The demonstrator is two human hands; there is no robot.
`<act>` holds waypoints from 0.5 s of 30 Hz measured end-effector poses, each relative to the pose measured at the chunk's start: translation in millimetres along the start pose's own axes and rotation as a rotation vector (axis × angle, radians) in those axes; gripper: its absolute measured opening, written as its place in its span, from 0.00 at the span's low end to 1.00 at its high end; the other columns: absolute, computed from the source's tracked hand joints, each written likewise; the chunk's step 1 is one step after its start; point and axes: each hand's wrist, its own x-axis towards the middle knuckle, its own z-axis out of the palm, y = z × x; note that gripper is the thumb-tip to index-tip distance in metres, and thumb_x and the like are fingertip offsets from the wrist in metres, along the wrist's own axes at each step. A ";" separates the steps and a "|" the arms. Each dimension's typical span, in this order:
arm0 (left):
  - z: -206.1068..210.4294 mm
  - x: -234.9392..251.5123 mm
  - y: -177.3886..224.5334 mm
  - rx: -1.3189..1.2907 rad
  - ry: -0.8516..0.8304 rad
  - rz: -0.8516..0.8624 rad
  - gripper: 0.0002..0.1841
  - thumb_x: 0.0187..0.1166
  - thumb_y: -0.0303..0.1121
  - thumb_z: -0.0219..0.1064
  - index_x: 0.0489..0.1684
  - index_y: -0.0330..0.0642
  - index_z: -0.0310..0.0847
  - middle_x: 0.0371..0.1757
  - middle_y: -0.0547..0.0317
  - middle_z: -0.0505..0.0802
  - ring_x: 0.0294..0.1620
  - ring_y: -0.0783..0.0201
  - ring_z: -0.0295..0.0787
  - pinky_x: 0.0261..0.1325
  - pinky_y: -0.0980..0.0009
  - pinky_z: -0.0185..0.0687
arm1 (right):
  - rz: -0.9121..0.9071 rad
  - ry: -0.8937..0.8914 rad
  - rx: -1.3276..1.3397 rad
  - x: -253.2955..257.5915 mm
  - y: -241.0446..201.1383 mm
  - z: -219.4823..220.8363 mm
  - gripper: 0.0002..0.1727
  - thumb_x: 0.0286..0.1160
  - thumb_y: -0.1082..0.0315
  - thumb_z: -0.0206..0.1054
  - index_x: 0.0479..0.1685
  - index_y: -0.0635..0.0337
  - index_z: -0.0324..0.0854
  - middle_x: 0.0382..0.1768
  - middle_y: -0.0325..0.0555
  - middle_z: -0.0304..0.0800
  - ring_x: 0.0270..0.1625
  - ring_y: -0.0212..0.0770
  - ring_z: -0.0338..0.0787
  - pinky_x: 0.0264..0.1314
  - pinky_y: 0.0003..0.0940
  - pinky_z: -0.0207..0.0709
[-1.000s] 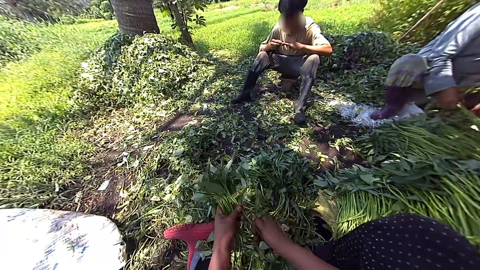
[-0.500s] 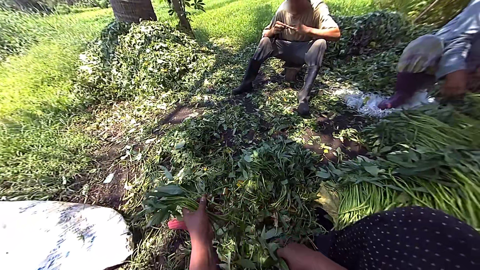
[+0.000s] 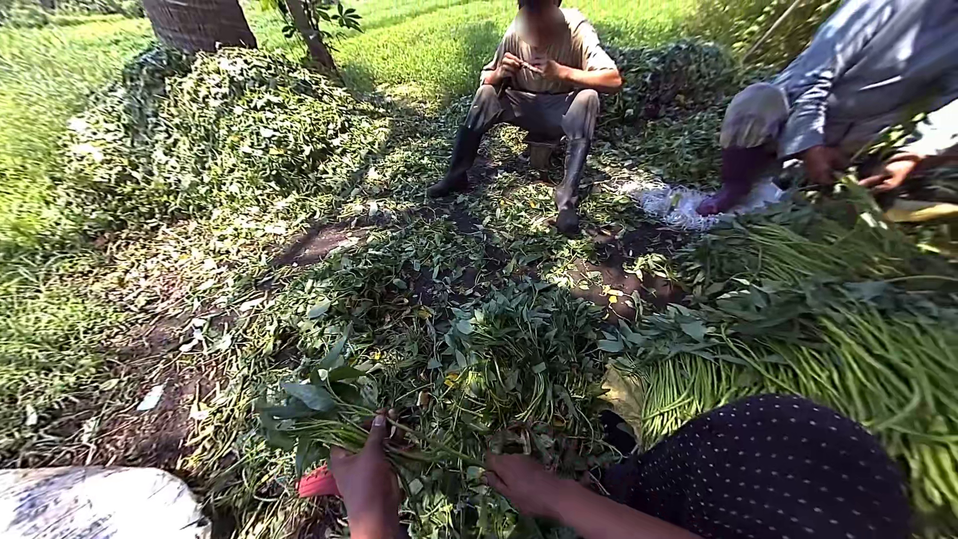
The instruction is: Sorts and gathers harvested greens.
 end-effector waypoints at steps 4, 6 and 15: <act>-12.7 7.9 19.9 -0.021 0.114 0.168 0.22 0.81 0.17 0.62 0.70 0.36 0.59 0.45 0.53 0.87 0.38 0.63 0.92 0.37 0.66 0.94 | 0.165 -0.122 -0.054 -13.7 63.4 25.9 0.30 0.97 0.51 0.43 0.63 0.71 0.80 0.59 0.72 0.87 0.67 0.71 0.86 0.70 0.72 0.74; -13.9 9.7 31.1 -0.030 0.113 0.186 0.21 0.81 0.17 0.62 0.68 0.37 0.61 0.44 0.55 0.87 0.38 0.64 0.93 0.36 0.66 0.94 | 0.284 -0.078 0.041 -9.2 90.4 23.3 0.35 0.96 0.46 0.40 0.65 0.70 0.81 0.61 0.72 0.87 0.69 0.69 0.85 0.72 0.72 0.72; -7.0 3.6 29.5 -0.087 0.071 0.014 0.14 0.85 0.18 0.58 0.64 0.37 0.64 0.42 0.55 0.90 0.32 0.63 0.92 0.32 0.66 0.93 | 0.511 0.400 0.576 33.5 103.1 -64.5 0.22 0.89 0.58 0.59 0.68 0.67 0.79 0.59 0.61 0.89 0.58 0.54 0.91 0.67 0.52 0.81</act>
